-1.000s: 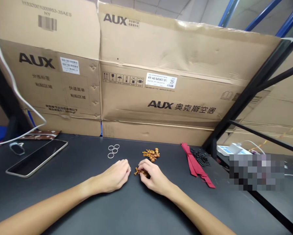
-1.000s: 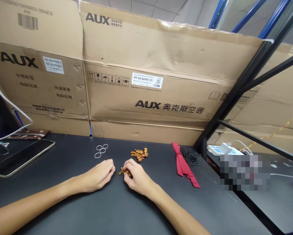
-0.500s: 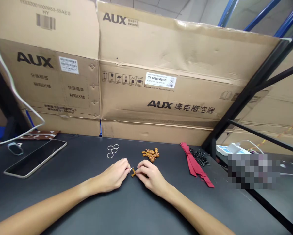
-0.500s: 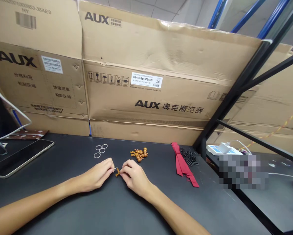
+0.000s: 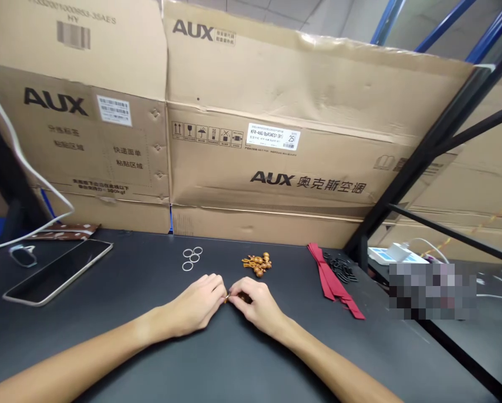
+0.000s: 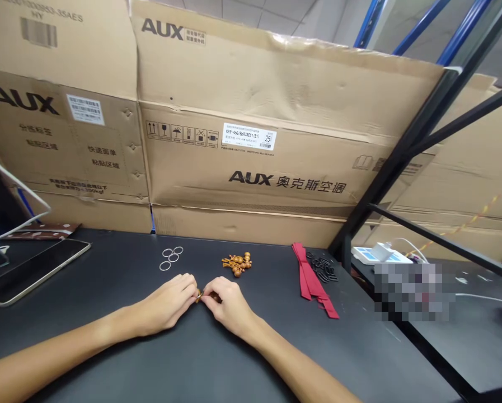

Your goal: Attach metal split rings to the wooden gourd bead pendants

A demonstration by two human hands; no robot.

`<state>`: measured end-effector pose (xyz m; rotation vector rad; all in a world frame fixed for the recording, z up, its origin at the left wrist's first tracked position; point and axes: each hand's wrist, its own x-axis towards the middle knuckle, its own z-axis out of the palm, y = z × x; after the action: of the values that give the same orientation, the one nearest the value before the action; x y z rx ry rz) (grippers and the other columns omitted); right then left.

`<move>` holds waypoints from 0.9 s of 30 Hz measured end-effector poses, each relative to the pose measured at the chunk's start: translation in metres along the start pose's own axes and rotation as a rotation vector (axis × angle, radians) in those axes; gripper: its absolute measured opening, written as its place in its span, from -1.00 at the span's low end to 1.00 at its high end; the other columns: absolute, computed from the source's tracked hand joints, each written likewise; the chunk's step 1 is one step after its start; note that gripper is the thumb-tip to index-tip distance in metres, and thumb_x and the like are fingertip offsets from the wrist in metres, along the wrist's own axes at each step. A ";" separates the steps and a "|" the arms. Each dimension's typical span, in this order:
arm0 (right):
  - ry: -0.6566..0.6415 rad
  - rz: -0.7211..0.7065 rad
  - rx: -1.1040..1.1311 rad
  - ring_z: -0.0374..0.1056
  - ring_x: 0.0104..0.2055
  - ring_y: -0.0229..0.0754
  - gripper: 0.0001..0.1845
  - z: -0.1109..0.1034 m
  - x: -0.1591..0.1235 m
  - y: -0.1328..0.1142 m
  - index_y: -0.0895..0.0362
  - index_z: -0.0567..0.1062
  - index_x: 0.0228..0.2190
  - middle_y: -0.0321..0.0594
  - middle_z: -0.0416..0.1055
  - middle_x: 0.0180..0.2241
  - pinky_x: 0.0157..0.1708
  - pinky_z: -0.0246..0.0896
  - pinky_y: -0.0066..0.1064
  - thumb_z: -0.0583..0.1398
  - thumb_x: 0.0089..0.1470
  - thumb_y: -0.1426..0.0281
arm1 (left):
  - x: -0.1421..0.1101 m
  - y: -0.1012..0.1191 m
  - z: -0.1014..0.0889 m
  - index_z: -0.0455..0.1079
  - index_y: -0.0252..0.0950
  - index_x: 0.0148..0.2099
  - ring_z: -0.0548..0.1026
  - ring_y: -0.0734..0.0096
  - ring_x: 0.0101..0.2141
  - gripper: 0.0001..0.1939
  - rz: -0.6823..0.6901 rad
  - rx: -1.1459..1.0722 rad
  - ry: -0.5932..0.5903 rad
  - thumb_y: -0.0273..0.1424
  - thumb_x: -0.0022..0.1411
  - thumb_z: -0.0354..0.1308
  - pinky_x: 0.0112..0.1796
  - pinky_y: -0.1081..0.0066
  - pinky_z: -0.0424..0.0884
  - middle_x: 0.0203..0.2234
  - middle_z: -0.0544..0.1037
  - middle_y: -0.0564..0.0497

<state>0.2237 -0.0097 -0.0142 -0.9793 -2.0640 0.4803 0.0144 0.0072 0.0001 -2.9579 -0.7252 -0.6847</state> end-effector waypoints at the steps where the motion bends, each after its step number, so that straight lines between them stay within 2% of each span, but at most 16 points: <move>1: -0.006 -0.006 -0.004 0.36 -0.38 -0.24 -0.90 0.000 0.000 0.000 0.10 0.45 -0.42 -0.23 0.48 -0.36 -0.39 0.28 -0.44 0.18 0.16 0.44 | 0.000 0.000 0.000 0.27 -0.28 -0.26 0.33 0.27 -0.34 -0.80 -0.001 0.004 -0.004 -0.52 0.41 -0.13 -0.29 0.32 0.27 -0.36 0.37 -0.04; 7: -0.037 -0.049 -0.012 0.36 -0.34 -0.22 -0.89 -0.002 -0.001 -0.002 0.10 0.41 -0.37 -0.19 0.45 -0.32 -0.38 0.29 -0.43 0.10 0.19 0.47 | 0.001 0.001 -0.001 0.28 -0.29 -0.26 0.31 0.25 -0.34 -0.78 -0.011 0.029 -0.065 -0.52 0.42 -0.15 -0.28 0.29 0.26 -0.34 0.38 -0.07; 13: -0.038 -0.045 -0.032 0.33 -0.35 -0.23 -0.87 -0.002 0.000 -0.002 0.10 0.40 -0.39 -0.22 0.42 -0.36 -0.36 0.27 -0.43 0.09 0.20 0.47 | 0.000 -0.001 -0.002 0.28 -0.29 -0.23 0.31 0.26 -0.32 -0.77 -0.031 -0.044 -0.095 -0.55 0.41 -0.17 -0.26 0.31 0.27 -0.30 0.38 -0.07; 20: -0.046 -0.023 -0.036 0.31 -0.35 -0.22 -0.87 -0.003 0.000 -0.001 0.10 0.38 -0.40 -0.24 0.40 -0.37 -0.36 0.25 -0.43 0.08 0.19 0.48 | 0.001 0.001 -0.006 0.27 -0.27 -0.25 0.30 0.29 -0.32 -0.77 -0.049 -0.152 -0.075 -0.55 0.42 -0.16 -0.27 0.36 0.27 -0.30 0.36 -0.05; 27: -0.053 -0.054 -0.152 0.28 -0.29 -0.17 -0.87 -0.005 0.000 0.003 0.09 0.35 -0.38 -0.21 0.38 -0.36 -0.28 0.28 -0.35 0.09 0.17 0.53 | 0.003 0.003 -0.014 0.31 -0.27 -0.23 0.30 0.34 -0.29 -0.75 -0.098 -0.271 -0.068 -0.49 0.44 -0.16 -0.24 0.38 0.30 -0.27 0.35 -0.03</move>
<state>0.2296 -0.0077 -0.0131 -1.0057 -2.1939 0.3280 0.0125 0.0047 0.0139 -3.2226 -0.8506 -0.7474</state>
